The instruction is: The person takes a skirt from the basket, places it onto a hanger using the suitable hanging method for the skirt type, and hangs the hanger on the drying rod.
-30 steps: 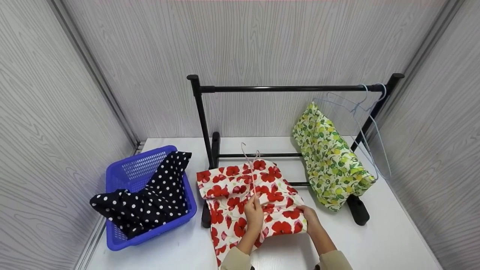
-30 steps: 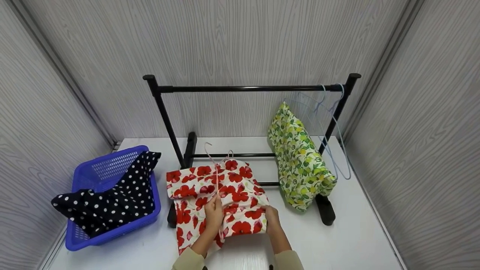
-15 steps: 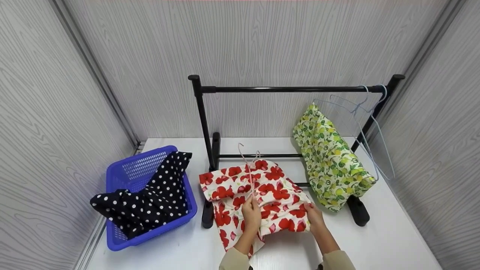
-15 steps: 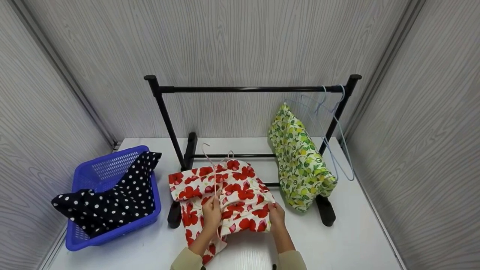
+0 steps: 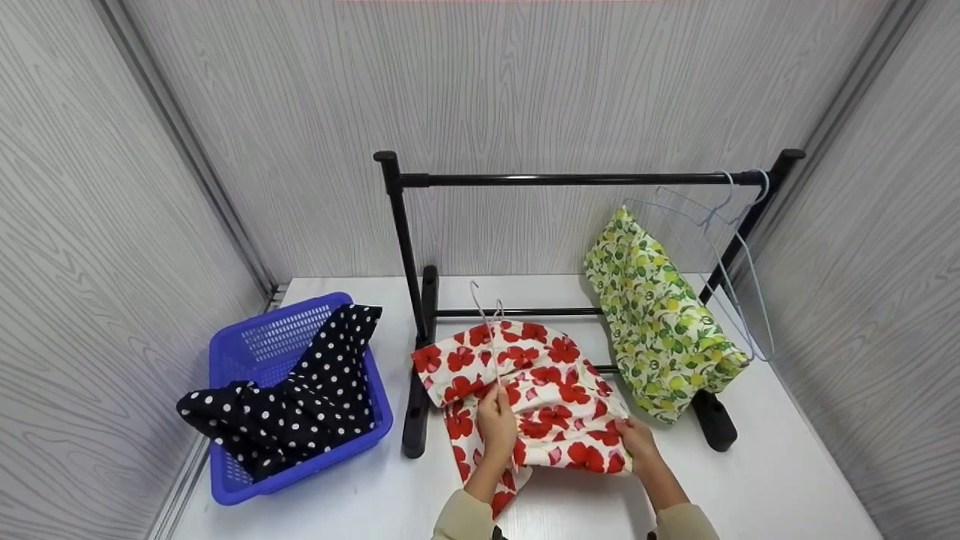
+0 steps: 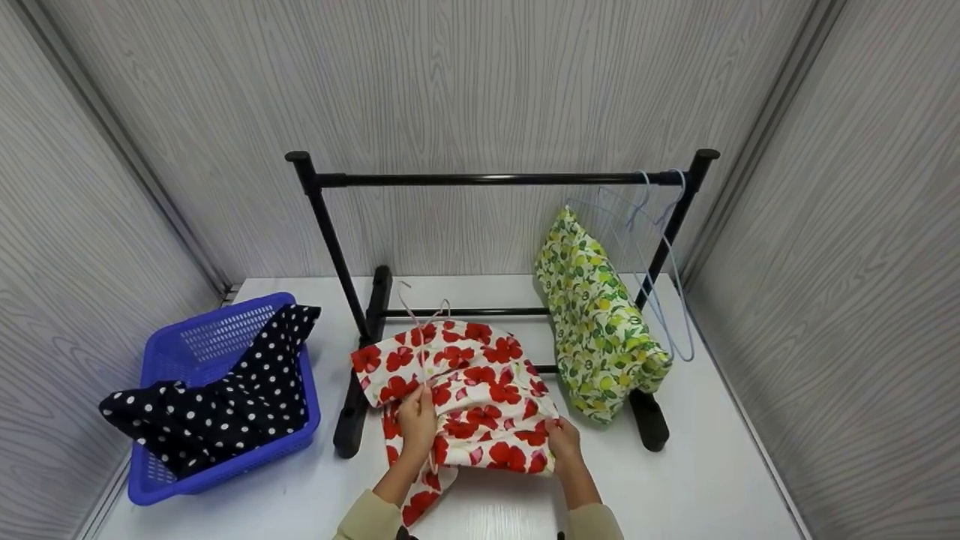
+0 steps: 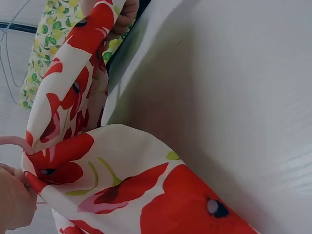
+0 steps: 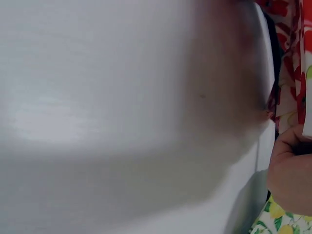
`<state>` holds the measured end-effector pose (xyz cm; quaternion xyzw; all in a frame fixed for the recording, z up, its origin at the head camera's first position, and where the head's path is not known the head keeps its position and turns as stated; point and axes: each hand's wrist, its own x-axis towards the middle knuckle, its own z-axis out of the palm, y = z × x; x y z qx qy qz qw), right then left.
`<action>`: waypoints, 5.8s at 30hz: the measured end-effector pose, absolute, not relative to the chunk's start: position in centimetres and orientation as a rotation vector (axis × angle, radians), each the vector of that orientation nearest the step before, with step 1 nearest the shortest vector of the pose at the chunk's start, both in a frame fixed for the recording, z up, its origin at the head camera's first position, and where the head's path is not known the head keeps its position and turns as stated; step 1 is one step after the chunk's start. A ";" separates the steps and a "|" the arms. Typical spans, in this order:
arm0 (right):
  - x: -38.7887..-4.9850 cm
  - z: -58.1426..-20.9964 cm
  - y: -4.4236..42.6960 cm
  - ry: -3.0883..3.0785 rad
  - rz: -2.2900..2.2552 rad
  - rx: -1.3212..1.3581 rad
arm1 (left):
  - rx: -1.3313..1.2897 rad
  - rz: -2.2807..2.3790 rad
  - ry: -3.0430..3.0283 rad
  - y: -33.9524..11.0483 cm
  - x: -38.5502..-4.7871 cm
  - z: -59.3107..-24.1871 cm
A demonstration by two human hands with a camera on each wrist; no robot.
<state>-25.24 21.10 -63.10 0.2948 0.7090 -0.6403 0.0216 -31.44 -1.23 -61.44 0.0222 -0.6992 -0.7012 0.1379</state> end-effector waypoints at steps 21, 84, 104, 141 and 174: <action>-24.5 -59.6 11.1 2.948 -1.571 0.180 | -0.299 -1.816 -2.533 -1.4 -32.3 -58.8; -23.0 -50.1 19.3 3.625 -1.220 -0.482 | -0.011 -1.716 -2.331 -8.2 -40.7 -56.2; -21.1 -46.8 19.5 3.545 -1.420 -0.720 | 0.107 -1.749 -2.067 -12.5 -42.6 -54.9; -20.7 -49.6 20.3 3.654 -1.286 -0.683 | -0.076 -2.054 -1.978 -13.0 -42.9 -52.5; -20.6 -48.7 21.6 3.793 -1.461 -0.249 | -0.289 -1.044 -2.631 -12.9 -37.7 -62.5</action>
